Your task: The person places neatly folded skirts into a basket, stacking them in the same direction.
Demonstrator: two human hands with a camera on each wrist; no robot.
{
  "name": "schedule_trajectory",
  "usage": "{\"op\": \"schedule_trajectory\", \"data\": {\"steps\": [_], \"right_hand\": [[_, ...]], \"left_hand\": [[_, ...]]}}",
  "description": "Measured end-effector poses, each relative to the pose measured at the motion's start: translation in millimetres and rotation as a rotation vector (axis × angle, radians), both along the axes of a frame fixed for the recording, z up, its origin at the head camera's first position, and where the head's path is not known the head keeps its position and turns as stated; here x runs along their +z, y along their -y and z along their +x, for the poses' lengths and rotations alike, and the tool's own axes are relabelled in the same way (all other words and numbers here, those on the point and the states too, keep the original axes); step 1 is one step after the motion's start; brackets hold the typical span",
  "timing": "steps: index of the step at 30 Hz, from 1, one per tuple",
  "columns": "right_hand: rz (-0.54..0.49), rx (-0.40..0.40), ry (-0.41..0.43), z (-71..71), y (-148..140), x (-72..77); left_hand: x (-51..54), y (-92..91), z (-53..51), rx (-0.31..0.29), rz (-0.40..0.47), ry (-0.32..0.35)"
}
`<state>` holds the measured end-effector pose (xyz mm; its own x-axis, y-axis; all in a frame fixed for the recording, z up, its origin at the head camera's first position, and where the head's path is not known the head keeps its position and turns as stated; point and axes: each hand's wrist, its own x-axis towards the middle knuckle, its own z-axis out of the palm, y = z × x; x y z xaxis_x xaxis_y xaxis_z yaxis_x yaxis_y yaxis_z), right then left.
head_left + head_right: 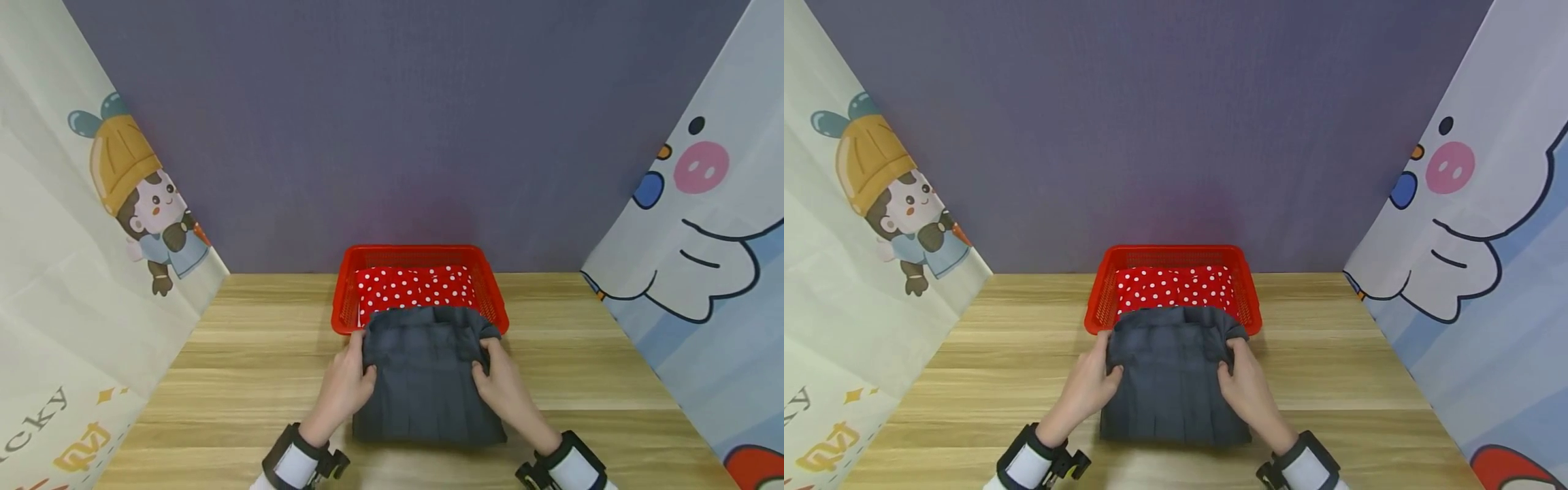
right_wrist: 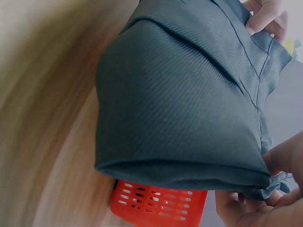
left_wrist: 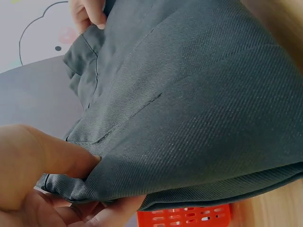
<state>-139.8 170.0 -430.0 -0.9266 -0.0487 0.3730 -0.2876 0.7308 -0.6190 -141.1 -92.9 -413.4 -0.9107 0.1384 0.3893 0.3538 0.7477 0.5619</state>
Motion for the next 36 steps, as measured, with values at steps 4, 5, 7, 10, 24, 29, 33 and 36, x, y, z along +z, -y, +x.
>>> {"op": "schedule_trajectory", "data": {"steps": [4,5,7,10,24,29,33,36], "right_hand": [[-0.007,0.005,0.012,-9.6,0,4.5],[-0.005,0.007,0.015,-11.9,0,5.9],[-0.003,0.005,0.020,-16.4,0,8.2],[0.006,0.004,0.019,-23.5,0,10.8],[0.002,0.046,0.021,-52.0,3,22.7],[0.002,0.039,0.008,-63.9,3,27.4],[0.009,0.041,-0.006,-73.2,3,33.4],[0.014,0.045,-0.019,-80.0,3,38.9]], "left_hand": [[4.1,-0.4,-10.9,-0.001,0.014,0.022],[5.4,-0.4,-13.5,-0.004,0.018,0.024],[7.8,-0.3,-18.3,-0.006,0.027,0.031],[11.3,0.1,-25.2,-0.014,0.030,0.022],[18.6,4.3,-54.7,0.018,0.022,0.034],[22.5,4.7,-67.3,0.029,0.023,0.024],[28.3,4.7,-76.8,0.022,0.032,0.020],[33.8,4.8,-83.8,0.025,0.036,0.029]]}}
